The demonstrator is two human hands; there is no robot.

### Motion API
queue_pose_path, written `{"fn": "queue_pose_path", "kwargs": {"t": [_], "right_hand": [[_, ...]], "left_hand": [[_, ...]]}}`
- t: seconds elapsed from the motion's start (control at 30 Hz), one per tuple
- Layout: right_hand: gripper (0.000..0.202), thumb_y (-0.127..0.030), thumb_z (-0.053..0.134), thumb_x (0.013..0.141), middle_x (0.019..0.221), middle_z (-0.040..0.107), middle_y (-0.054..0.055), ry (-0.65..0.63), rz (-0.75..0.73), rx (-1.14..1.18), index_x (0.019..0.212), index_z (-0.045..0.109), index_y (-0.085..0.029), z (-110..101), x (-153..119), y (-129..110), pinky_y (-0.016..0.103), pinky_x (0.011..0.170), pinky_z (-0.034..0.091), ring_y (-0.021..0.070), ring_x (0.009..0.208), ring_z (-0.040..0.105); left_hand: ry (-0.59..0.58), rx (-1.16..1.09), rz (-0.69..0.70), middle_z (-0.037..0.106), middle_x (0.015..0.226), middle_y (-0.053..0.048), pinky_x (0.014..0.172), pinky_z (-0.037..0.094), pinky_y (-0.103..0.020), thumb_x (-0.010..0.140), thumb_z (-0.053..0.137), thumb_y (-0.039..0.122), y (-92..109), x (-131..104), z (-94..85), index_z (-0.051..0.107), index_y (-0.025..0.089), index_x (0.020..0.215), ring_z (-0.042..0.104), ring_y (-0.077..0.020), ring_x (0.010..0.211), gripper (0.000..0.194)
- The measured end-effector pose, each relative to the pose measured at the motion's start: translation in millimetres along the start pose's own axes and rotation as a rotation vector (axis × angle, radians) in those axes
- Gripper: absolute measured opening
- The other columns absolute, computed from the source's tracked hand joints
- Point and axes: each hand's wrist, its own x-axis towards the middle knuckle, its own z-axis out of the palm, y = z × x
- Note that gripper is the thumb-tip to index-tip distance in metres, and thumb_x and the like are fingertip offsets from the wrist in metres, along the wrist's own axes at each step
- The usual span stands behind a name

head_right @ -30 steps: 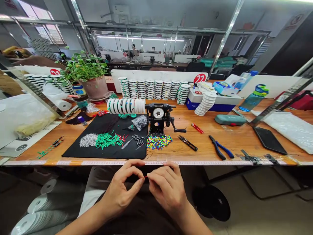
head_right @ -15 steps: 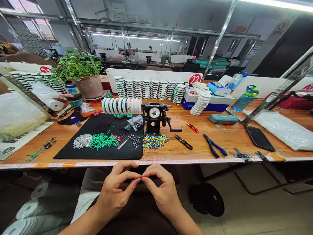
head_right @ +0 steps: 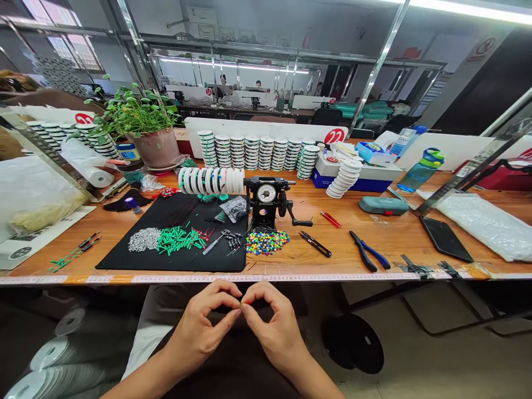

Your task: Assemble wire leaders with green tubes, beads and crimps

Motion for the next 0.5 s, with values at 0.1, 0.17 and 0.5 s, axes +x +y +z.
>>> {"fn": "queue_pose_path", "kwargs": {"t": [0.1,0.17,0.5], "right_hand": [[0.009,-0.025,0.065,0.094,0.086,0.065,0.001,-0.004,0.026,0.020,0.086,0.066,-0.022,1.3,1.3,0.7,0.026,0.078,0.047,0.0169,0.084,0.060],[0.009,-0.025,0.065,0.094,0.086,0.065,0.001,0.004,0.019,0.013,0.087,0.067,-0.022,1.3,2.0,0.1,0.026,0.077,0.047,0.0165,0.084,0.060],[0.012,-0.022,0.064,0.095,0.082,0.067,0.001,0.018,-0.093,-0.133,0.083,0.067,-0.022,0.1,3.1,-1.0,0.026,0.074,0.046,0.0161,0.079,0.061]], "left_hand": [[0.008,0.027,0.021,0.067,0.097,-0.005,0.084,0.051,-0.030,0.089,0.066,0.017,-0.6,0.1,-1.7,0.074,0.021,0.086,0.065,-0.0188,0.093,0.009],[0.028,0.028,0.032,0.067,0.098,-0.005,0.086,0.051,-0.031,0.088,0.068,0.016,-1.2,1.0,-2.9,0.075,0.022,0.091,0.065,-0.0193,0.095,0.009],[0.084,-0.065,0.003,0.068,0.090,-0.001,0.081,0.049,-0.024,0.090,0.069,0.018,-1.2,3.5,-6.1,0.075,0.023,0.084,0.065,-0.0153,0.088,0.010]]}}
